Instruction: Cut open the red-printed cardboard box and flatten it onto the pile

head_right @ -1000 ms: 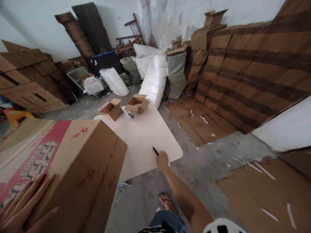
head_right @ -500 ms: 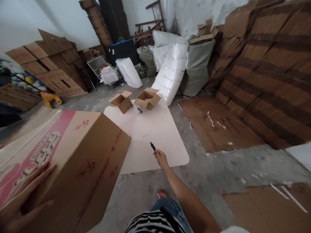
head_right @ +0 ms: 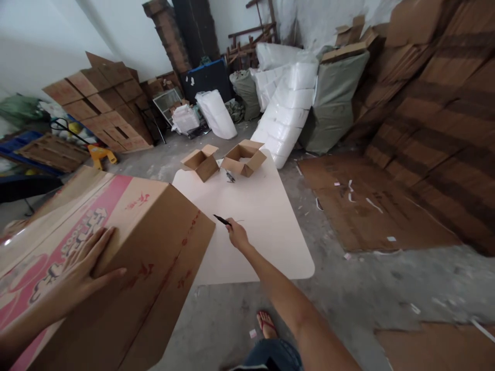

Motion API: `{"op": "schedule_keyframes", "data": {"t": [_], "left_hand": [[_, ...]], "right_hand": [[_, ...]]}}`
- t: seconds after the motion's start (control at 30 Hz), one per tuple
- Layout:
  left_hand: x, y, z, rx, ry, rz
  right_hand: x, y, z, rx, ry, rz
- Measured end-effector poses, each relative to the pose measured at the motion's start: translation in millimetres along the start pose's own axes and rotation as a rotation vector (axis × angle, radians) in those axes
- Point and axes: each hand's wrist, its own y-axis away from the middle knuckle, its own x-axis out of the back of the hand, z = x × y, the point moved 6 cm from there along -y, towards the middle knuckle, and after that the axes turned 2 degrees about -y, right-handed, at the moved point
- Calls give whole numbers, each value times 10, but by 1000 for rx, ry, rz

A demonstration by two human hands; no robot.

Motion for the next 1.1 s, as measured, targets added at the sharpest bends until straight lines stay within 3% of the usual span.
{"op": "schedule_keyframes", "data": {"t": [0.13, 0.23, 0.57, 0.77, 0.93, 1.0, 1.1], "left_hand": [[4, -50, 42, -6, 5, 27], [-22, -92, 42, -3, 13, 25], [-22, -111, 35, 31, 35, -11], [-21, -147, 63, 13, 40, -7], [0, -130, 72, 3, 45, 11], [-3, -128, 64, 9, 47, 6], [-7, -133, 59, 21, 47, 0]], "right_hand": [[-163, -467, -293, 114, 86, -28], [-266, -670, -411, 187, 128, -47], [-369, -824, -442, 337, 179, -120], [-427, -842, -238, 291, 213, -159], [-271, -742, 75, 145, 270, -169], [-246, -689, 73, 75, 260, -151], [-360, -618, -139, -1, 194, -143]]}}
